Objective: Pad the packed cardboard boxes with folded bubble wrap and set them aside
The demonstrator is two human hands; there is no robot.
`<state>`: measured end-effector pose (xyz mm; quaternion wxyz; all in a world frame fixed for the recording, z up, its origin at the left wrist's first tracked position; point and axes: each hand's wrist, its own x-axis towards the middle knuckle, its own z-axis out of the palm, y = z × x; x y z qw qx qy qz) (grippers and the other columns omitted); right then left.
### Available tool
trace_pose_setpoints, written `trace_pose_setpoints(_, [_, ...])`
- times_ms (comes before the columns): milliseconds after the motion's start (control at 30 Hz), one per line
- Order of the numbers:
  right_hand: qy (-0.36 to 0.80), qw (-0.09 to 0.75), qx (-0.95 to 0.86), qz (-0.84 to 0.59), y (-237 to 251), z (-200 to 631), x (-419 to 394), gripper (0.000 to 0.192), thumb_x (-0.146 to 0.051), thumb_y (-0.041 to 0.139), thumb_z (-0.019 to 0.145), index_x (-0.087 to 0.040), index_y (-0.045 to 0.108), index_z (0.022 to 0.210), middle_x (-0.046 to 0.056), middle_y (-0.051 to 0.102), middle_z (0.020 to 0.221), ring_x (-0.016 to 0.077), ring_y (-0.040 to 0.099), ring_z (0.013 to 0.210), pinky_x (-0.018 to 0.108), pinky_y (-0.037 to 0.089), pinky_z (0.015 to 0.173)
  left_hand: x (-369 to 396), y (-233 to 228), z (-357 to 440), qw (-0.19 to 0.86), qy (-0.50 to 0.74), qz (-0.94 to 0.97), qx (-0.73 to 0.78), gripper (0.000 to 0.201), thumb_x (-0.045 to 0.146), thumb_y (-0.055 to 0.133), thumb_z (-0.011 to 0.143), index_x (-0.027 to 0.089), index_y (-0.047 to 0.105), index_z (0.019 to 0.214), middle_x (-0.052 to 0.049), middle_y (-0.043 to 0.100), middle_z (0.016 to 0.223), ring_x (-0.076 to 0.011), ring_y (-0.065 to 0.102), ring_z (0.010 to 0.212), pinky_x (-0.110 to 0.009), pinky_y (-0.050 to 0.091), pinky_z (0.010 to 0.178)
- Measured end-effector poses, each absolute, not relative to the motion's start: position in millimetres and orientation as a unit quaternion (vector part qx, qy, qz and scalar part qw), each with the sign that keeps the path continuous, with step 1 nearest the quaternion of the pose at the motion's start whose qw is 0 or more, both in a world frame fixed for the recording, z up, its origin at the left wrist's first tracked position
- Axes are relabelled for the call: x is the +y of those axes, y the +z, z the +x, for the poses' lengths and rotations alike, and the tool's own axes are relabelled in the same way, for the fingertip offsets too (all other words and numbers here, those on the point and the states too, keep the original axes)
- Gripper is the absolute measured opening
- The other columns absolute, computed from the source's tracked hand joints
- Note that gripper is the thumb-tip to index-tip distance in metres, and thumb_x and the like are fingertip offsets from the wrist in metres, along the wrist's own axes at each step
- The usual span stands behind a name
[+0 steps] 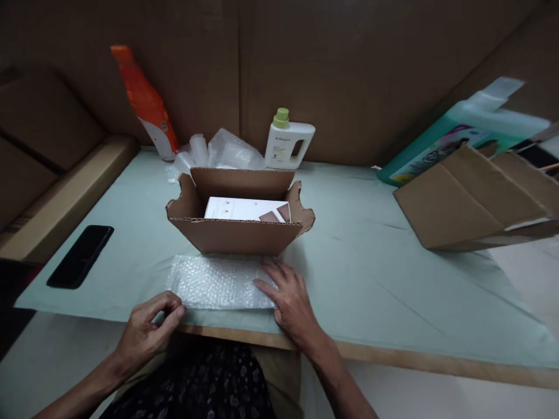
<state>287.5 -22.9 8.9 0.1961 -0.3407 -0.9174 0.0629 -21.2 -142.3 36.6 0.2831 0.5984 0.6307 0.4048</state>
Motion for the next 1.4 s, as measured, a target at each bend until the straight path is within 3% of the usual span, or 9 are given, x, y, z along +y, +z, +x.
trace_pose_setpoints(133, [0.028,0.101,-0.907,-0.408,18.0,336.8,-27.0,0.069,0.001,0.046,0.068,-0.021,0.065,0.13,0.013,0.058,0.144,0.0337,0.048,0.137,0.052,0.047,0.099,-129.5,40.5,-19.7,0.237,0.383,0.619,0.643,0.017,0.031,0.055,0.091,0.023,0.063,0.077,-0.007,0.07,0.082,-0.0232,0.067,0.081,-0.034,0.054,0.07])
trace_pose_setpoints(233, [0.053,0.123,-0.895,-0.426,28.0,330.4,-35.5,0.054,-0.009,0.046,0.082,-0.023,0.064,0.131,0.012,0.058,0.145,0.0321,0.05,0.136,0.052,0.048,0.101,-115.6,39.9,-7.9,0.175,0.362,0.672,0.622,0.027,0.029,0.052,0.094,0.023,0.066,0.115,-0.012,0.069,0.122,-0.0272,0.063,0.116,-0.043,0.054,0.095])
trace_pose_setpoints(433, [0.146,0.143,-0.928,-0.312,13.4,219.4,-49.5,0.046,-0.017,0.055,0.089,-0.017,0.06,0.135,0.016,0.057,0.145,0.0296,0.051,0.135,0.05,0.047,0.106,-111.4,11.9,9.4,0.11,0.196,0.845,0.486,0.074,0.036,0.051,0.098,0.016,0.017,0.16,-0.015,0.038,0.16,-0.0287,0.033,0.149,-0.052,0.029,0.122])
trace_pose_setpoints(633, [0.129,0.203,-0.897,-0.37,-1.9,281.8,-41.4,0.028,-0.024,0.048,0.099,-0.023,0.07,0.117,0.009,0.071,0.128,0.0259,0.062,0.122,0.044,0.052,0.096,-141.5,-11.4,-56.6,0.076,0.153,0.826,0.537,0.057,0.033,0.045,0.099,0.028,0.033,0.155,-0.008,0.043,0.158,-0.0285,0.04,0.145,-0.047,0.035,0.117])
trace_pose_setpoints(767, [0.098,0.222,-0.85,-0.468,7.7,301.8,-17.9,0.027,-0.031,0.047,0.1,-0.02,0.069,0.112,0.01,0.075,0.11,0.0256,0.068,0.101,0.041,0.052,0.086,-134.0,-5.6,-79.5,0.058,0.226,0.716,0.658,0.035,0.034,0.049,0.097,0.025,0.056,0.131,-0.01,0.067,0.121,-0.0279,0.063,0.111,-0.043,0.051,0.093])
trace_pose_setpoints(867, [0.056,0.174,-0.854,-0.487,7.6,277.7,-2.7,0.037,-0.043,0.058,0.093,-0.016,0.068,0.116,0.015,0.071,0.117,0.0332,0.064,0.104,0.047,0.051,0.085,-112.9,0.3,-73.3,0.06,0.171,0.666,0.723,0.035,0.046,0.058,0.09,0.019,0.063,0.113,-0.01,0.067,0.098,-0.0307,0.063,0.093,-0.047,0.051,0.082])
trace_pose_setpoints(1100, [0.098,0.18,-0.853,-0.481,-5.4,255.1,-21.1,0.011,-0.031,0.061,0.088,-0.021,0.065,0.087,0.011,0.073,0.107,0.0292,0.065,0.095,0.042,0.049,0.081,-95.9,0.7,-37.7,0.154,0.166,0.648,0.727,0.012,0.03,0.053,0.082,0.022,0.054,0.074,-0.006,0.062,0.082,-0.0252,0.06,0.083,-0.038,0.046,0.076])
trace_pose_setpoints(1233, [0.197,0.198,-0.809,-0.517,1.1,263.0,-35.1,0.012,-0.033,0.057,0.091,-0.022,0.063,0.091,0.004,0.072,0.083,0.0222,0.066,0.073,0.034,0.049,0.067,-100.4,2.8,-38.3,0.233,0.166,0.6,0.747,0.009,0.03,0.052,0.079,0.023,0.055,0.084,-0.001,0.062,0.074,-0.0217,0.061,0.071,-0.033,0.045,0.068])
trace_pose_setpoints(1400, [0.188,0.254,-0.765,-0.562,16.7,282.2,-11.5,0.044,-0.049,0.063,0.086,-0.019,0.062,0.118,0.011,0.074,0.104,0.029,0.068,0.092,0.044,0.052,0.084,-84.9,21.1,-47.1,0.237,0.26,0.572,0.741,0.072,0.051,0.066,0.075,0.023,0.045,0.138,-0.01,0.064,0.12,-0.0257,0.065,0.095,-0.036,0.05,0.077])
